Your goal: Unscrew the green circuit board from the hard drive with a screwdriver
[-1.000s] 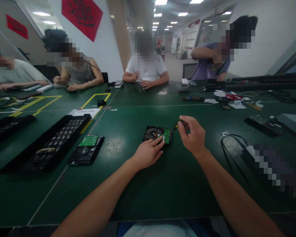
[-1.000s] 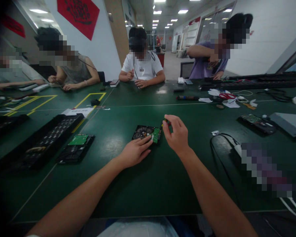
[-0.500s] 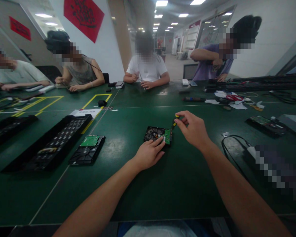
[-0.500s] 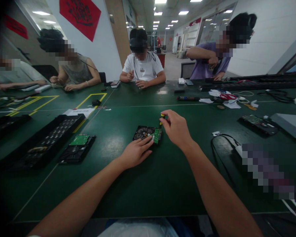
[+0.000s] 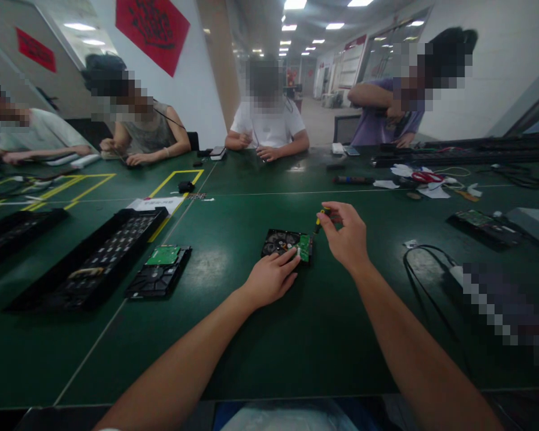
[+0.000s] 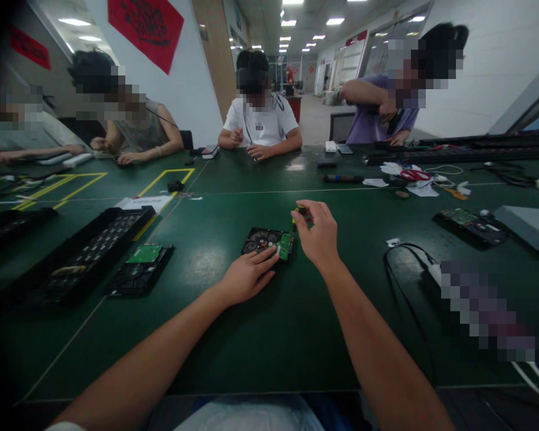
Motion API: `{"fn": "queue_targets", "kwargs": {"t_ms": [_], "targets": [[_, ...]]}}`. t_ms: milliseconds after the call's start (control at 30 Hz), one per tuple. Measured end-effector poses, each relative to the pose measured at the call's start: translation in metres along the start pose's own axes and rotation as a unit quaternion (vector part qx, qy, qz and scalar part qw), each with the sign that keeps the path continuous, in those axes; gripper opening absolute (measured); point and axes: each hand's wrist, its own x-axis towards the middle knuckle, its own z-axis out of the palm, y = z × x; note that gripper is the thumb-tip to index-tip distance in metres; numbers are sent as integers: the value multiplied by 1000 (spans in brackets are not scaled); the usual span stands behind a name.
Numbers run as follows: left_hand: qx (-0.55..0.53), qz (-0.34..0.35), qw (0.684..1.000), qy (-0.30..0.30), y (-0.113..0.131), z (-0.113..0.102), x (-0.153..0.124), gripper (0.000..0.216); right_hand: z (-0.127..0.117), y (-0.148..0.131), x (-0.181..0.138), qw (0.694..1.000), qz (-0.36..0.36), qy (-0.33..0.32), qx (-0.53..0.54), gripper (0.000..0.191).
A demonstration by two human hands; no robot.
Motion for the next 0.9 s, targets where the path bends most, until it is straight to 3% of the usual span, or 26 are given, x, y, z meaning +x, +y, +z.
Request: {"fn": "queue_targets", "kwargs": {"t_ms": [433, 667, 900], "targets": [[-14, 0, 1000, 23, -3, 2, 1, 45, 0, 18, -21, 997, 23, -24, 73, 41], [-23, 0, 999, 28, -3, 2, 0, 46, 0, 25, -23, 999, 18, 21, 25, 45], [-22, -2, 999, 29, -3, 4, 1, 45, 1, 22, -27, 999, -28, 22, -16, 46]]}}
